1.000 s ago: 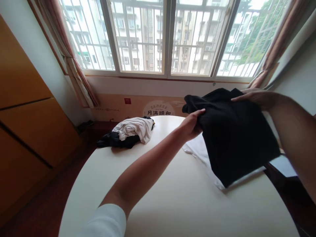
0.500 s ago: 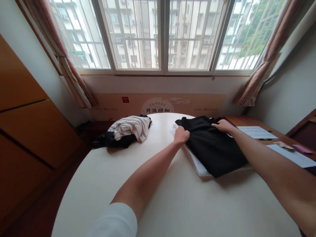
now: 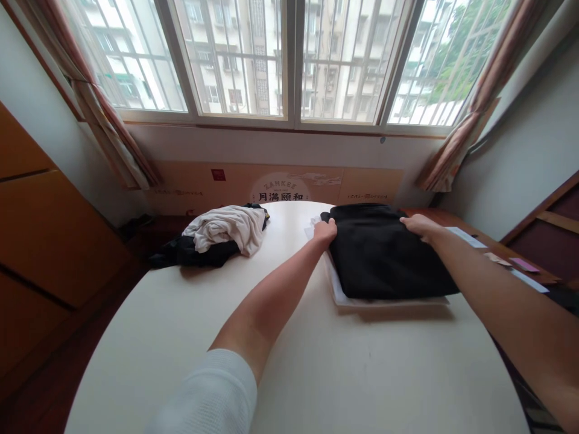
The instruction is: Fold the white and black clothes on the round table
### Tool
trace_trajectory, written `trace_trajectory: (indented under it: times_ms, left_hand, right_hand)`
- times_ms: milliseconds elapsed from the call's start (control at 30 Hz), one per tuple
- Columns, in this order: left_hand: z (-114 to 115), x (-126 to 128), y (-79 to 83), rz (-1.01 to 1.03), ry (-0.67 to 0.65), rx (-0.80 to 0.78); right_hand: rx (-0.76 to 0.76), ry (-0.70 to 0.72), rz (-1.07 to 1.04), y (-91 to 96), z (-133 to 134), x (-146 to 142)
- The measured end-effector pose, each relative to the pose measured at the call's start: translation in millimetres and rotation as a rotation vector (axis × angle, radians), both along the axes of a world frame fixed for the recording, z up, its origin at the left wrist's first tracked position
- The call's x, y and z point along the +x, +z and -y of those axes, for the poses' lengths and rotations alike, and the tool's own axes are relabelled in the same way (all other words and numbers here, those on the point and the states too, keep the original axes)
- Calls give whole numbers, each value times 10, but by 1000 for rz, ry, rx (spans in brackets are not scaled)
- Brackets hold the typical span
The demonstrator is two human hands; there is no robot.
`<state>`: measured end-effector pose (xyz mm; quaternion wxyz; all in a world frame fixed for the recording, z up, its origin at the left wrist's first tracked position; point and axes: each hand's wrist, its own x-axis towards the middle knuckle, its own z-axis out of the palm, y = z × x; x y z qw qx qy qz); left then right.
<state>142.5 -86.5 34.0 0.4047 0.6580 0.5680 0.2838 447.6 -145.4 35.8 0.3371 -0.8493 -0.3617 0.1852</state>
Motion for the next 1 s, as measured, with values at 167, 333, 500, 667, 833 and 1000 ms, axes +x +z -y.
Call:
trace_trajectory:
  times_ms: [167, 333, 500, 667, 833, 1000]
  left_hand:
    - [644, -339, -4, 10, -323, -210]
    - [1135, -646, 67, 254, -410, -388]
    - [1346, -864, 96, -11, -413, -306]
    - [1705, -961, -99, -400, -508, 428]
    - [1716, -839, -398, -643, -665, 839]
    - [1501, -798, -469, -797, -656, 976]
  right_hand:
    - [-21, 27, -82, -241, 197, -23]
    - [-12, 73, -60, -290, 202, -152]
    - [-75, 16, 170, -235, 129, -287]
    - [-66, -50, 434, -267, 70, -566]
    - [-99, 305, 614, -469, -99, -870]
    - [-145, 327, 521, -598, -264, -791]
